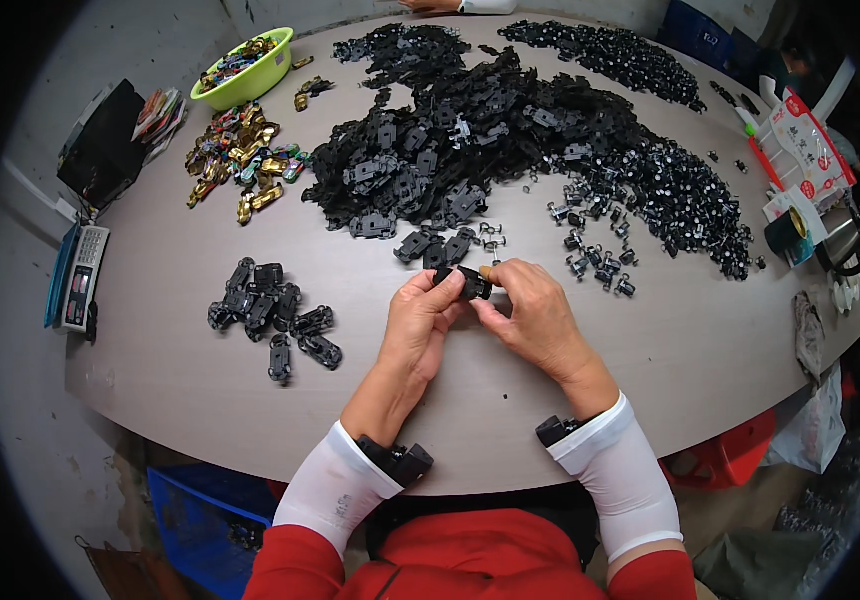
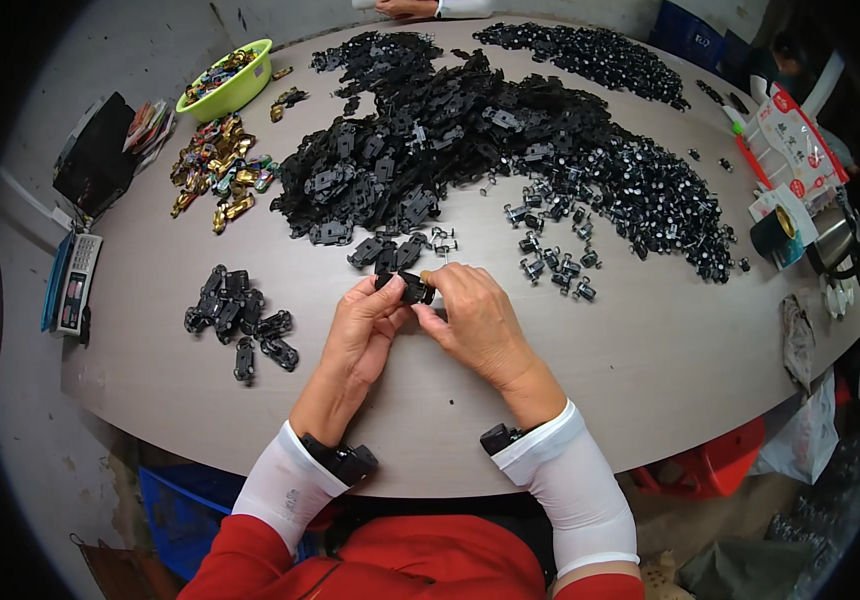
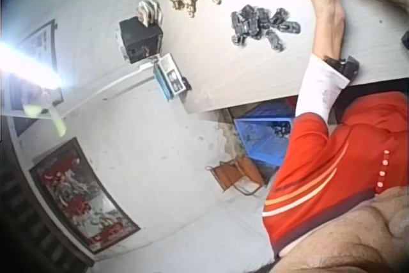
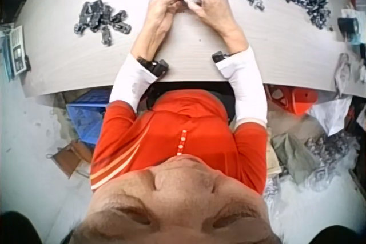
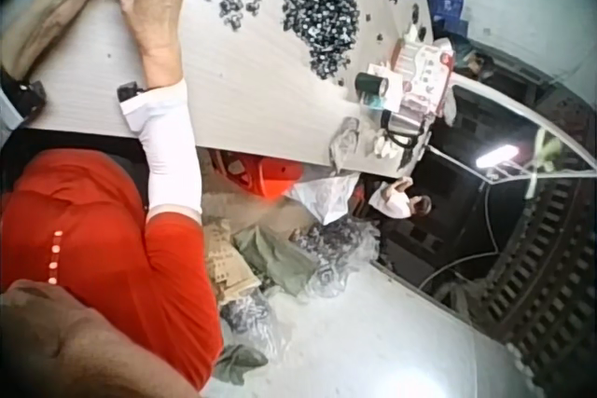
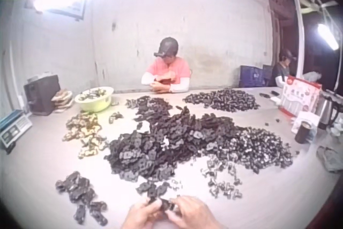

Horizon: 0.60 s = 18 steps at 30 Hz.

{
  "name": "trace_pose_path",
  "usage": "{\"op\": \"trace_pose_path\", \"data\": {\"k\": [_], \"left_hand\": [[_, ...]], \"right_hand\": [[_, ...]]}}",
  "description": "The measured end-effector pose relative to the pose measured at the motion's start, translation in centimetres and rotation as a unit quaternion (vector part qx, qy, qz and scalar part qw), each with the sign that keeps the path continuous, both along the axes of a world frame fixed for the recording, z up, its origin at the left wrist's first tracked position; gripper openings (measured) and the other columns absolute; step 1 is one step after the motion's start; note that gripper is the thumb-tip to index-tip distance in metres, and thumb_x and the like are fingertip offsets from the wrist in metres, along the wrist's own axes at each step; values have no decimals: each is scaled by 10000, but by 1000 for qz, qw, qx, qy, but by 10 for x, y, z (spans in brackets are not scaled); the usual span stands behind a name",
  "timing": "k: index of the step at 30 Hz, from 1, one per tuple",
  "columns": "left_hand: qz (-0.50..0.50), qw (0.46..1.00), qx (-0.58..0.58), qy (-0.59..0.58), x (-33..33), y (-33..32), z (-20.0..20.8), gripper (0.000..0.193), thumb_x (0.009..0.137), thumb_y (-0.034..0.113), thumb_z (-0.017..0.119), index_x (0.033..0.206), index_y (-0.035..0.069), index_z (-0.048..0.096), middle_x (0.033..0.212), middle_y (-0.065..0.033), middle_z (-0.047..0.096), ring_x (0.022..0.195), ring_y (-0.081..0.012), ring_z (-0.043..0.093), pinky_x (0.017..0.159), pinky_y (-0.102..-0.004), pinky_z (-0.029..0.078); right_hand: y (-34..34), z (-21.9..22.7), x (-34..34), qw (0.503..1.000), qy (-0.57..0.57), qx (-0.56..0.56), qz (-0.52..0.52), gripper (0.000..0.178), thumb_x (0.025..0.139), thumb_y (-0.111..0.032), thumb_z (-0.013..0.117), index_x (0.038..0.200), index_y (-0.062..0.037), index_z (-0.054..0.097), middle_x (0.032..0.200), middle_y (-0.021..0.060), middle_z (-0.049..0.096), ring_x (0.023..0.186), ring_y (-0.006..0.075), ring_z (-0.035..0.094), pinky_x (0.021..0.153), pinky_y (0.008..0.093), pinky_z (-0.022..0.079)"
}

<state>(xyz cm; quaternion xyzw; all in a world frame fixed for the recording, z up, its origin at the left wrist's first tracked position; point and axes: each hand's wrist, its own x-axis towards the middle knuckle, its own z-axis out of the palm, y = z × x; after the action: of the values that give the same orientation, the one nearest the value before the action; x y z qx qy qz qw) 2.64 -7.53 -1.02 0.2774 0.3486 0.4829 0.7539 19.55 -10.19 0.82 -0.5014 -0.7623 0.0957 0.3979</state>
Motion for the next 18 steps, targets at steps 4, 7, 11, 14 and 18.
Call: {"op": "trace_pose_path", "data": {"k": [4, 7, 11, 14, 18], "left_hand": [[-8, 1000, -18, -1, 4, -1, 6, 90, 947, 115, 644, 1023, 77, 614, 941, -38, 694, 863, -131, 665, 809, -304, 542], [-32, 999, -19, 11, 5, 1, 6, 105, 960, 138, 631, 1026, 73, 583, 947, -45, 683, 853, -140, 669, 789, -327, 571], [-47, 997, -8, 52, 9, 1, 11, 105, 984, 173, 599, 1012, 75, 578, 929, -51, 678, 836, -150, 682, 729, -322, 598], [-68, 996, -1, 53, 11, 0, 9, 115, 991, 184, 589, 1004, 70, 582, 909, -55, 681, 824, -149, 684, 704, -305, 598], [-74, 996, -4, 52, 6, 0, 8, 101, 981, 179, 607, 993, 79, 593, 892, -58, 687, 798, -168, 694, 680, -308, 610]], "right_hand": [[-3, 3, 3, 998, 50, -27, 8, 255, 764, -138, 766, 941, -12, 633, 872, 131, 640, 819, 322, 624, 751, 404, 500], [-5, 6, 14, 996, 75, -53, -12, 235, 792, -144, 750, 954, 1, 662, 897, 145, 656, 834, 323, 634, 765, 395, 507], [-7, 2, 67, 986, 8, -61, -152, 174, 832, -85, 691, 994, -23, 699, 927, 132, 651, 878, 317, 628, 792, 395, 514], [-9, 2, 89, 977, -95, -39, -187, 166, 829, -47, 673, 992, -39, 703, 932, 114, 630, 927, 301, 609, 802, 397, 509], [-5, -2, 88, 974, -153, -29, -163, 151, 808, -37, 688, 958, -48, 700, 910, 99, 597, 950, 287, 582, 810, 402, 501]]}}
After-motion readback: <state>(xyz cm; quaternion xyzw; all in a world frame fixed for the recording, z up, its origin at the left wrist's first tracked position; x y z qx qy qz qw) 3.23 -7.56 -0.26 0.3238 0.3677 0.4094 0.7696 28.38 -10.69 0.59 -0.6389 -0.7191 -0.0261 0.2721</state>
